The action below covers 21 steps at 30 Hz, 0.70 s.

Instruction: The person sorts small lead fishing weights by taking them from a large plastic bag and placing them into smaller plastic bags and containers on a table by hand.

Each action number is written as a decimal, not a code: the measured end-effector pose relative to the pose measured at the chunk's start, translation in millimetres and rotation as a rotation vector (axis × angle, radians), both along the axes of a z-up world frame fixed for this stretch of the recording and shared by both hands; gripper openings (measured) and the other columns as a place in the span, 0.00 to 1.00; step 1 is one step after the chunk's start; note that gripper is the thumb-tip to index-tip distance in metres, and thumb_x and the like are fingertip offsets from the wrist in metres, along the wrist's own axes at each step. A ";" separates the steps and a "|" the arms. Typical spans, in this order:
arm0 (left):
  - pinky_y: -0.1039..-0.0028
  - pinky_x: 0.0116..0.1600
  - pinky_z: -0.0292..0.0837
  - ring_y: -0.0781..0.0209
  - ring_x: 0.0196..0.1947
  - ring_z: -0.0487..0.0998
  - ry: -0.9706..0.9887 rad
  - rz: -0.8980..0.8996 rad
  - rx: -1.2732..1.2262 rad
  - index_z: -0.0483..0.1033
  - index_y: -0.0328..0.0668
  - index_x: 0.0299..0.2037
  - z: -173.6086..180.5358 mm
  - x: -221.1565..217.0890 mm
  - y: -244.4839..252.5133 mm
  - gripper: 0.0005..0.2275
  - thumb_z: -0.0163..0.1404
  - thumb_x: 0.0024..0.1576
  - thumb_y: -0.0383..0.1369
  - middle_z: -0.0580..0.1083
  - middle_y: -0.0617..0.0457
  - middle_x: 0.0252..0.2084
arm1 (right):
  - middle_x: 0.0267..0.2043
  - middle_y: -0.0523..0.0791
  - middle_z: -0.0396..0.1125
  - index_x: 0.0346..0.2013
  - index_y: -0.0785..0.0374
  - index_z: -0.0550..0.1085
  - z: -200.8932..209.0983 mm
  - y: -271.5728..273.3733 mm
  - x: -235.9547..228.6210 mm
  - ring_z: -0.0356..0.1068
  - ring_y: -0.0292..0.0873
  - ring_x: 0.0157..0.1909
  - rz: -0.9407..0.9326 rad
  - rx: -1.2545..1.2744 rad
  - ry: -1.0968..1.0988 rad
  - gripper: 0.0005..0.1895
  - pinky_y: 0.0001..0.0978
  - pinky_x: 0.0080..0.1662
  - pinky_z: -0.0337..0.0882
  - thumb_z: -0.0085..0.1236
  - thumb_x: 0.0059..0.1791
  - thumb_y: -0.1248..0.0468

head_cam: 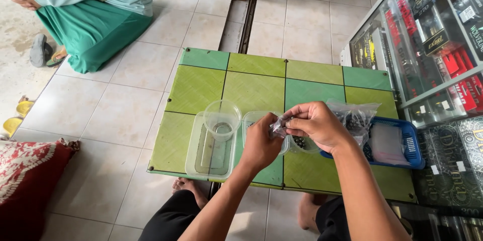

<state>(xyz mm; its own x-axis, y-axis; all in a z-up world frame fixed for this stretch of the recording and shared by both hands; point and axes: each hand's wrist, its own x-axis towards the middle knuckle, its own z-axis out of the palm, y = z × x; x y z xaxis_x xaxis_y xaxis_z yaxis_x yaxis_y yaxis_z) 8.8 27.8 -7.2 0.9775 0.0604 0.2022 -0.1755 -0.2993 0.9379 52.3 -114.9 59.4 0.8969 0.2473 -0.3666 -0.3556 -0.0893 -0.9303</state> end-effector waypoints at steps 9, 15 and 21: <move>0.60 0.30 0.65 0.34 0.26 0.70 0.016 -0.006 0.000 0.70 0.41 0.32 -2.3 2.7 -9.4 0.07 0.52 0.44 0.26 0.69 0.39 0.24 | 0.29 0.57 0.71 0.33 0.79 0.74 -8.1 -11.0 3.9 0.71 0.45 0.31 -0.029 0.008 0.012 0.10 0.37 0.38 0.77 0.50 0.39 0.79; 0.62 0.28 0.63 0.35 0.22 0.68 0.001 -0.039 -0.040 0.70 0.40 0.31 4.4 3.1 -17.3 0.07 0.50 0.43 0.24 0.68 0.39 0.23 | 0.30 0.57 0.72 0.34 0.79 0.74 -4.8 -21.8 4.1 0.72 0.45 0.31 -0.026 0.030 0.013 0.10 0.35 0.38 0.77 0.54 0.38 0.80; 0.63 0.28 0.62 0.37 0.22 0.69 -0.002 -0.063 -0.025 0.70 0.40 0.31 6.8 2.6 -25.4 0.07 0.50 0.43 0.24 0.68 0.39 0.23 | 0.30 0.57 0.72 0.34 0.80 0.74 -2.5 -30.3 1.6 0.73 0.45 0.30 -0.017 0.019 0.009 0.10 0.34 0.36 0.77 0.55 0.38 0.80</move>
